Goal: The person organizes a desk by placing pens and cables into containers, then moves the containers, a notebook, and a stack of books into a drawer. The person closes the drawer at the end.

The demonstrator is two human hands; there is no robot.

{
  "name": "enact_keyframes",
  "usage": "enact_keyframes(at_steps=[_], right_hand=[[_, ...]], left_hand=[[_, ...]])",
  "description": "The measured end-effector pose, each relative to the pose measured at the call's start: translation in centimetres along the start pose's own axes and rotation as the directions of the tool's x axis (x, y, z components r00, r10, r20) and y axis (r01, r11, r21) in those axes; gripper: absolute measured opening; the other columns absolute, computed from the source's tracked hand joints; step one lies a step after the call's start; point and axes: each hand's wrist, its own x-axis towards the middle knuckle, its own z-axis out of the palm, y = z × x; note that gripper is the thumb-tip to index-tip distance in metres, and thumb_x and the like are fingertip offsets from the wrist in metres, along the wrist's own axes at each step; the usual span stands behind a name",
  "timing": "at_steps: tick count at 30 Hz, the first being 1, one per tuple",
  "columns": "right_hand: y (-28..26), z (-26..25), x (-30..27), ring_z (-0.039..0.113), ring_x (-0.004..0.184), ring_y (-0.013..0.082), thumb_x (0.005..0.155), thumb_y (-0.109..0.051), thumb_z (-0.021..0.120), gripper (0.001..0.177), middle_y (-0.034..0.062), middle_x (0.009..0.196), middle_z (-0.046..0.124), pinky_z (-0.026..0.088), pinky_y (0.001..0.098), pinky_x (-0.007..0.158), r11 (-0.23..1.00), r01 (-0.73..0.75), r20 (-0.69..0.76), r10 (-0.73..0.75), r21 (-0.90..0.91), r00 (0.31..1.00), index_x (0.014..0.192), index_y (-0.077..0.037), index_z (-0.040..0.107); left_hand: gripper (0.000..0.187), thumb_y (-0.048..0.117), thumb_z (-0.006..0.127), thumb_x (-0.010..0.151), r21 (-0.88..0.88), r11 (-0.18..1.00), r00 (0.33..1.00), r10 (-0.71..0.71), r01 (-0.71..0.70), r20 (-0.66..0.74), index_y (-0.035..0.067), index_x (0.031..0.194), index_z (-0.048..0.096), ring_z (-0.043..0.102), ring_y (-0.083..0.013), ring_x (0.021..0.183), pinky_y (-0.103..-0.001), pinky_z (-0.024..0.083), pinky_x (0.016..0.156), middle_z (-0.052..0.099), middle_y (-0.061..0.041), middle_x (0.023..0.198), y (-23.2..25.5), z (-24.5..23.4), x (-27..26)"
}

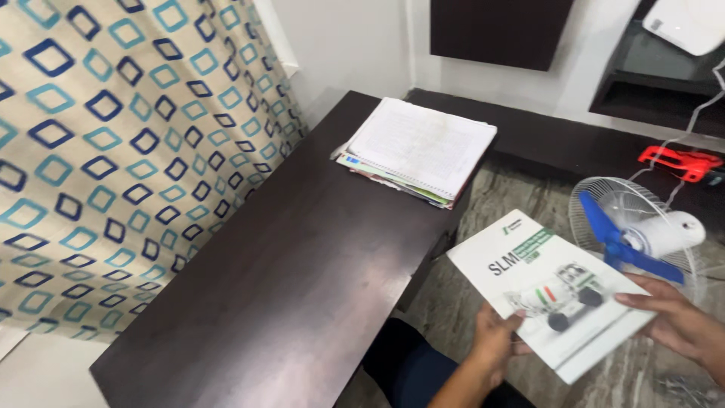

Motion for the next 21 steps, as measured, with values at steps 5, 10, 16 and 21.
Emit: enact_keyframes(at_steps=[5,10,16,21], right_hand=[[-1.6,6.2,0.8,0.07,0.106,0.0257,0.086,-0.017,0.071,0.052,0.0138,0.119,0.072,0.055,0.0447,0.088,0.993,0.111,-0.004,-0.111,-0.03,0.994,0.134,0.0,0.062],[-3.8,12.3,5.6,0.071,0.088,0.0237,0.089,-0.02,0.073,0.033,0.0124,0.106,0.073,0.057,0.0401,0.071,0.996,0.072,0.106,-0.067,-0.046,0.992,0.118,-0.007,0.065],[-4.7,20.5,12.0,0.074,0.085,0.0237,0.092,-0.005,0.067,0.027,0.0155,0.101,0.073,0.064,0.0404,0.083,0.992,0.108,0.187,-0.094,-0.064,0.978,0.117,0.002,0.063],[-4.9,24.7,16.9,0.07,0.085,0.0244,0.094,0.004,0.059,0.029,0.0112,0.102,0.069,0.065,0.0452,0.084,0.991,0.133,0.295,-0.12,-0.023,0.948,0.122,0.002,0.06]], left_hand=[[0.049,0.009,0.061,0.097,-0.019,0.994,0.992,0.107,-0.108,-0.069,0.007,0.143,0.043,0.076,-0.021,0.092,-0.031,0.063,0.059,0.072,-0.012,0.12,0.9,-2.4,2.9],[0.04,0.02,0.063,0.1,0.031,0.986,0.958,0.169,-0.166,-0.232,0.002,0.135,0.057,0.073,-0.0183,0.083,-0.029,0.057,0.057,0.073,-0.014,0.113,2.3,-7.7,8.1],[0.043,0.029,0.061,0.099,0.122,0.973,0.899,0.226,-0.194,-0.376,0.004,0.134,0.06,0.069,-0.0197,0.094,-0.032,0.052,0.07,0.071,-0.013,0.119,2.2,-15.4,13.3],[0.047,0.037,0.059,0.099,0.183,0.977,0.861,0.187,-0.111,-0.473,0.004,0.132,0.062,0.067,-0.0224,0.102,-0.035,0.05,0.081,0.07,-0.015,0.123,1.0,-18.0,15.3]])
